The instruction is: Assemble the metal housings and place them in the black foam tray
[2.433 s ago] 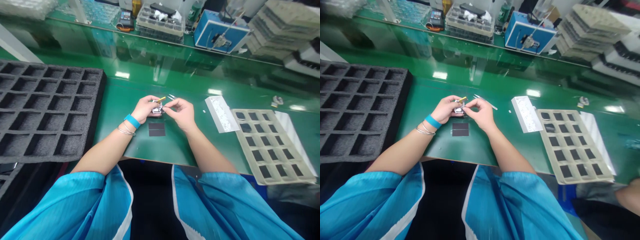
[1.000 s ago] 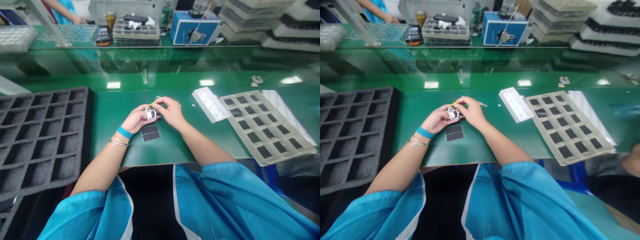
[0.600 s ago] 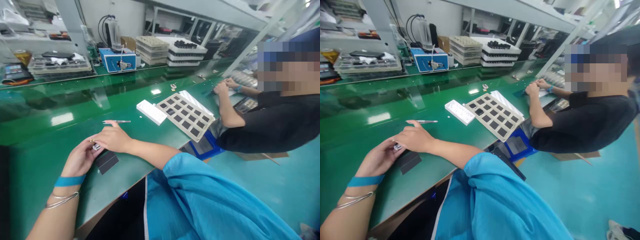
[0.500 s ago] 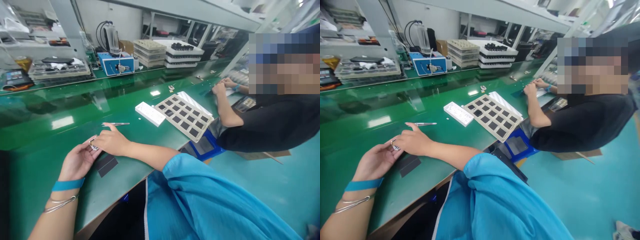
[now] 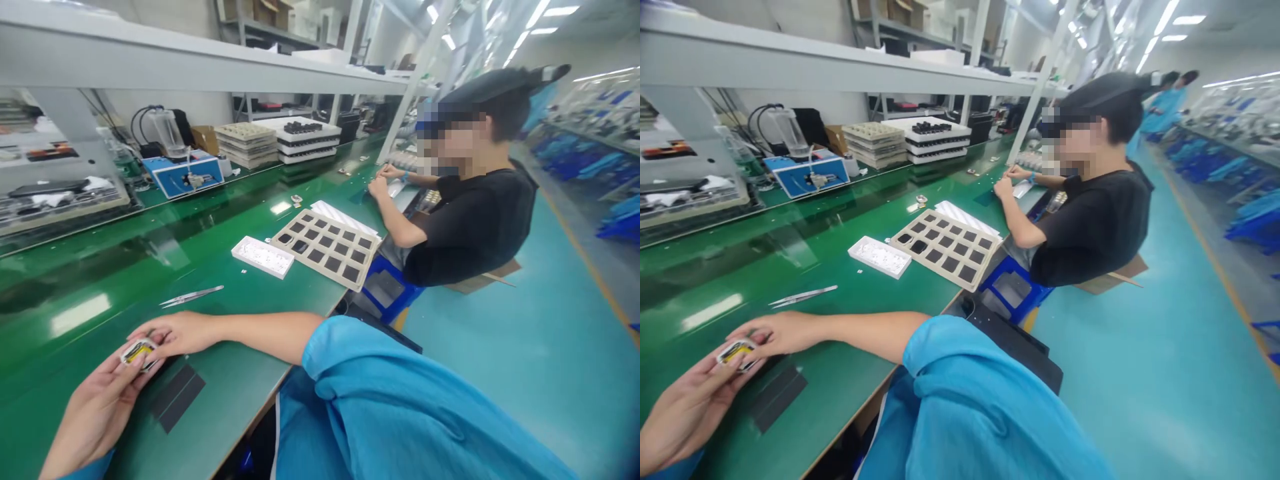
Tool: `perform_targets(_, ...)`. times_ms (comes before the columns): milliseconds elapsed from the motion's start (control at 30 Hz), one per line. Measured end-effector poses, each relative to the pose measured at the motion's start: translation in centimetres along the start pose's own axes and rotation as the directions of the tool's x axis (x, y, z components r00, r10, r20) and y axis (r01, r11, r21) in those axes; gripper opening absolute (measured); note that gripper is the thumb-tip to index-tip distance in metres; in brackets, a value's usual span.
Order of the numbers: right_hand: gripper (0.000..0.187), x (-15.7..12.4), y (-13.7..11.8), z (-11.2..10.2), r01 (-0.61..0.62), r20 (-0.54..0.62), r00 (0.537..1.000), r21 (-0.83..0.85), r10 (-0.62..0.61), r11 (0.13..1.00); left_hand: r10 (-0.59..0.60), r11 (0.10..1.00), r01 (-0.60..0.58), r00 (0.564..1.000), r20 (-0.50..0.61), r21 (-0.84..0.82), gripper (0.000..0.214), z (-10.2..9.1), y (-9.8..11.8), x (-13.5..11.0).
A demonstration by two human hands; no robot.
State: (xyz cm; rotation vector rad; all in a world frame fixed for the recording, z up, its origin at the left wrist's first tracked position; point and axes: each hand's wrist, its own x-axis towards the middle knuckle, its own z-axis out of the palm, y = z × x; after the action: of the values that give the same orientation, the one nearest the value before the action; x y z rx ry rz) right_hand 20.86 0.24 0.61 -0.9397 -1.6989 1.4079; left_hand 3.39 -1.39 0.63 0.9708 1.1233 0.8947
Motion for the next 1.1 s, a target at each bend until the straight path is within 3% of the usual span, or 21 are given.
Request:
perform_targets(133, 0.055, -0.8, -1.2, -0.4, 0.028, 0.095, 0.995, -0.041, -0.024, 0.999, 0.032, 0.998, -0.034, 0.998, 0.046, 0.061, 0.041, -0.5, -0.3, 0.5)
perform_targets(233, 0.052, -0.4, -0.7, -0.7, 0.065, 0.184, 0.981, -0.027, -0.059, 0.998, 0.021, 0.995, -0.031, 0.994, 0.105, 0.093, 0.043, -0.2, -0.3, 0.5)
perform_targets(400, 0.047, 0.3, 1.4, 0.5, 0.203, 0.023, 0.979, -0.187, -0.202, 0.961, 0.195, 0.974, -0.205, 0.976, 0.101, 0.097, 0.039, 0.6, -0.4, 0.6)
perform_targets(500, 0.045, 0.3, 2.1, 1.4, 0.227, -0.025, 0.972, -0.182, -0.235, 0.957, 0.292, 0.945, -0.304, 0.95, 0.107, 0.12, 0.036, 0.8, -1.1, 0.8)
perform_targets(633, 0.048, 0.4, 2.9, 1.7, 0.189, -0.076, 0.976, -0.15, -0.202, 0.97, 0.273, 0.96, -0.278, 0.956, 0.106, 0.036, 0.04, 0.6, -2.1, 1.2)
perform_targets(767, 0.07, 0.8, 3.7, 1.3, 0.066, -0.084, 0.995, 0.081, -0.059, 0.995, 0.188, 0.964, -0.174, 0.981, 0.056, -0.201, 0.038, -1.6, -1.6, 0.5)
perform_targets(867, 0.062, 0.8, 3.7, 1.0, 0.026, -0.224, 0.974, 0.203, 0.021, 0.979, 0.244, 0.929, -0.259, 0.966, -0.086, -0.264, 0.036, -4.6, -0.2, -2.5)
perform_targets(933, 0.046, 0.7, 3.4, 1.1, 0.026, -0.322, 0.945, 0.221, 0.048, 0.975, 0.314, 0.935, -0.343, 0.919, -0.237, -0.091, 0.04, -6.7, 0.8, -5.3)
perform_targets(1000, 0.033, 0.8, 3.1, 1.3, 0.023, -0.382, 0.922, 0.21, 0.06, 0.977, 0.416, 0.906, -0.332, 0.809, -0.415, 0.262, 0.047, -8.8, 1.6, -7.8)
perform_targets(1100, 0.024, 0.9, 2.9, 1.7, -0.004, -0.421, 0.904, 0.155, 0.07, 0.988, 0.579, 0.705, -0.031, 0.601, -0.55, 0.708, 0.06, -11.4, 2.6, -10.4)
